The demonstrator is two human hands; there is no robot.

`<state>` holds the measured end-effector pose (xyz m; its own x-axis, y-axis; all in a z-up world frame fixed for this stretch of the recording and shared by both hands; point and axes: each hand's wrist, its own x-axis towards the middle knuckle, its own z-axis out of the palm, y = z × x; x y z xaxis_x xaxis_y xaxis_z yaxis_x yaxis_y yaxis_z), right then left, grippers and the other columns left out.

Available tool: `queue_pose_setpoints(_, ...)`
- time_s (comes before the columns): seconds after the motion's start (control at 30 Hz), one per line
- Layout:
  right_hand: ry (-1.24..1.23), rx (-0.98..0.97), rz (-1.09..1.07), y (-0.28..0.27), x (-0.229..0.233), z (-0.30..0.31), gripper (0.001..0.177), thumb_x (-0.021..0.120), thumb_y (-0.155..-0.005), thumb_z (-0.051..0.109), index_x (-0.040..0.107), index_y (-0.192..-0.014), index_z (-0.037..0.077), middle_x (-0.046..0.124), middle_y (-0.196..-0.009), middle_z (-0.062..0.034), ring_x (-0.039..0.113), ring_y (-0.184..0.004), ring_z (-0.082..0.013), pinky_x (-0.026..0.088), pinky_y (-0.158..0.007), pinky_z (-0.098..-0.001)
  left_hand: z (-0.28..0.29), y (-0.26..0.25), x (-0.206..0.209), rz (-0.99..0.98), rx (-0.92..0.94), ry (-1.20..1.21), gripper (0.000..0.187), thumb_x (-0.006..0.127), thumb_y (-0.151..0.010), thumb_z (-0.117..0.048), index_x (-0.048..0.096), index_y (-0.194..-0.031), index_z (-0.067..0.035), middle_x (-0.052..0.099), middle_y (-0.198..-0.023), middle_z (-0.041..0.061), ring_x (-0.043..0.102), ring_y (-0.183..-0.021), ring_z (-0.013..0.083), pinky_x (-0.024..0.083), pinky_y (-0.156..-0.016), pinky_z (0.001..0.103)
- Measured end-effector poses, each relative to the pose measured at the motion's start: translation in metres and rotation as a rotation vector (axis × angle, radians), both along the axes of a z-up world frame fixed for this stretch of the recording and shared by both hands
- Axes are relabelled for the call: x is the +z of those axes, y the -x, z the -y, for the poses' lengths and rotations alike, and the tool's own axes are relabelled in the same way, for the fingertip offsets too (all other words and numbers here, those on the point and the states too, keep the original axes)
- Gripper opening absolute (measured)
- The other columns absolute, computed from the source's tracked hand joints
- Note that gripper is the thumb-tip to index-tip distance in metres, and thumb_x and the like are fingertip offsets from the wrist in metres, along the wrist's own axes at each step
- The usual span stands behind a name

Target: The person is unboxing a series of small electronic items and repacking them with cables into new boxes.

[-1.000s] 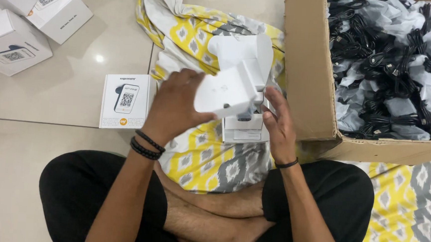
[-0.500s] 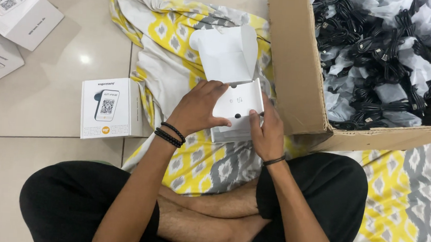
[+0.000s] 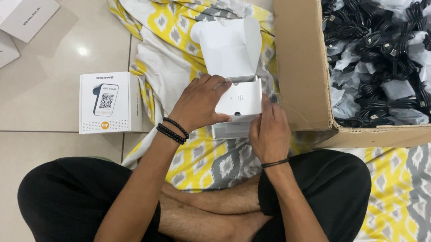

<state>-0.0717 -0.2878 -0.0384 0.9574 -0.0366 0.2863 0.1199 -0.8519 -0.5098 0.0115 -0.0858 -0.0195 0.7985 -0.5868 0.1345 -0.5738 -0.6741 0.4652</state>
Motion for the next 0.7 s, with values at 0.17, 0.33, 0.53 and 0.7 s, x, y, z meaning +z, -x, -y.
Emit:
queue_pose_setpoints(0.17,0.157,-0.015,-0.031,-0.001,0.001,-0.006,0.058,0.06,-0.085,0.006,0.054,-0.142,-0.003,0.06,-0.1,-0.0172,0.06,-0.094,-0.0349,0.053,-0.08,-0.0457,0.008,0.004,-0.018,0.015,0.062,-0.084,0.085,0.092,-0.061,-0.039,0.062,-0.131,-0.002,0.06,-0.127,0.011,0.054,-0.119,0.0295,0.043,-0.099,0.044)
queue_pose_setpoints(0.33,0.091,-0.021,-0.014,0.0,-0.004,0.0,0.054,0.061,-0.088,0.007,0.055,-0.142,0.0,0.061,-0.103,-0.0164,0.061,-0.098,-0.0351,0.053,-0.08,-0.0463,0.009,0.009,-0.003,0.032,0.099,-0.117,0.084,0.092,-0.06,-0.039,0.063,-0.131,-0.003,0.06,-0.125,0.011,0.054,-0.118,0.0286,0.043,-0.098,0.043)
queue_pose_setpoints(0.53,-0.034,-0.049,-0.031,0.001,-0.004,0.0,0.05,0.061,-0.091,0.008,0.056,-0.141,0.006,0.064,-0.105,-0.0174,0.064,-0.095,-0.0374,0.053,-0.079,-0.0486,0.011,0.012,0.005,-0.018,0.118,-0.167,0.085,0.092,-0.062,-0.042,0.062,-0.132,-0.005,0.059,-0.125,0.01,0.054,-0.119,0.0286,0.041,-0.101,0.044)
queue_pose_setpoints(0.7,-0.144,-0.091,-0.073,-0.002,-0.003,0.003,0.046,0.062,-0.092,0.01,0.057,-0.138,0.007,0.068,-0.099,-0.018,0.068,-0.087,-0.0368,0.054,-0.077,-0.0478,-0.014,-0.001,-0.032,-0.083,0.035,0.085,0.098,0.095,-0.059,-0.037,0.053,-0.141,-0.004,0.051,-0.135,0.016,0.049,-0.125,0.0343,0.041,-0.104,0.044)
